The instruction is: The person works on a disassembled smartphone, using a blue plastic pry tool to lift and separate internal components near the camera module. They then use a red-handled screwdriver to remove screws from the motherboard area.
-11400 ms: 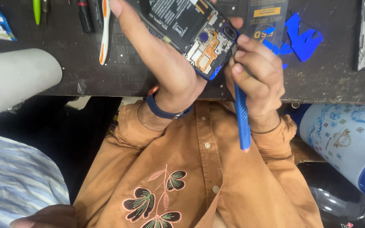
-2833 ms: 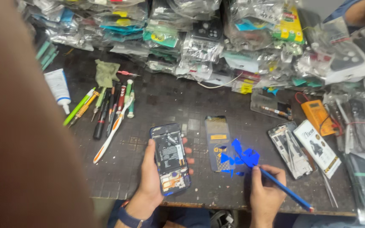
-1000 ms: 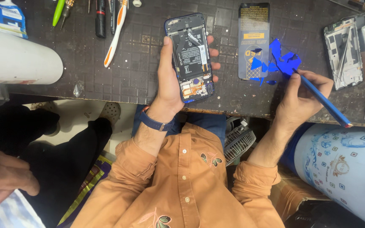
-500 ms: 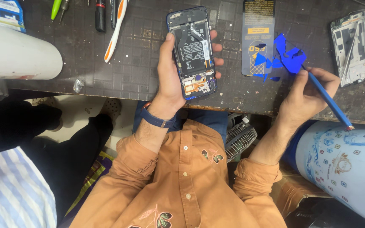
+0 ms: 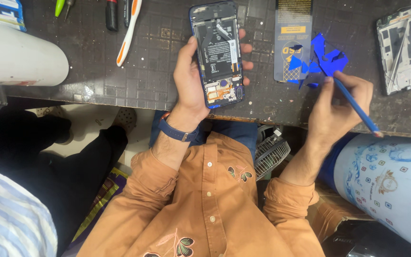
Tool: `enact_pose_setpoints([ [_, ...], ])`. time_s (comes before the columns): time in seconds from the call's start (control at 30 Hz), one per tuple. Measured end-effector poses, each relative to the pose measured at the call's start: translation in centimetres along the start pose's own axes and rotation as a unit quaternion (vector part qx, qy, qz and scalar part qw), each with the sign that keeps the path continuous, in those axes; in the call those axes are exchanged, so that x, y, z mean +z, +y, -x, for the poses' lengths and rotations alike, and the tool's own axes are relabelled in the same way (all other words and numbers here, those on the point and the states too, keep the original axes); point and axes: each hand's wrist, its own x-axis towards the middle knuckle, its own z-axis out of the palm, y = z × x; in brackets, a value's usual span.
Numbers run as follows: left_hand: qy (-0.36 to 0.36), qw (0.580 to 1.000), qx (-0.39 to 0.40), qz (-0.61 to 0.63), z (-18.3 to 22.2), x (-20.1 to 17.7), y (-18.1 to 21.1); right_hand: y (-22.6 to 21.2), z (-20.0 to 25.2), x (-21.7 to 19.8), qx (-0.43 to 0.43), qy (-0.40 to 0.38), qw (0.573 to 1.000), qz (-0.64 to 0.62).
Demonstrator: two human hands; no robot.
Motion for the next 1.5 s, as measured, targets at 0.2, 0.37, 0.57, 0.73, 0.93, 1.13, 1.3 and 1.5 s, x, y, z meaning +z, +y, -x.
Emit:
enact_pose_setpoints([
  [0.2,0.002,1.0,-0.003,-0.029,0.4,0.0,0.1,-0.9,0.6,-1.3,0.117,-0.014,0.985,-0.127],
  [0.37,-0.005,1.0,-0.011,-0.003,0.1,0.1,0.2,-1.8,0.5,-1.7,0.175,-0.026,0.966,-0.189],
  [0.57,-0.022,0.999,-0.032,0.005,0.0,0.0,0.2,-2.8,1.0,-0.9,0.182,0.014,0.929,-0.323],
  [0.73,-0.013,0.999,-0.027,-0.014,0.2,0.1,0.2,-4.9,1.6,-1.1,0.164,0.017,0.948,-0.273],
  [0.93,-0.01,0.999,-0.021,-0.029,0.3,0.0,0.2,-9.0,2.5,0.2,0.183,-0.056,0.925,-0.329],
  [1.13,-0.019,1.0,0.0,-0.015,0.4,-0.4,0.0,-11.1,5.0,2.5,0.212,-0.169,0.814,-0.514],
  [1.3,-0.013,1.0,0.007,-0.005,0.6,-0.8,-0.3,-11.5,6.6,4.4,0.263,-0.138,0.788,-0.539],
  [1.5,-0.013,0.999,0.024,0.018,0.6,-1.2,-0.4,-11.6,6.6,6.0,0.288,-0.087,0.779,-0.55],
])
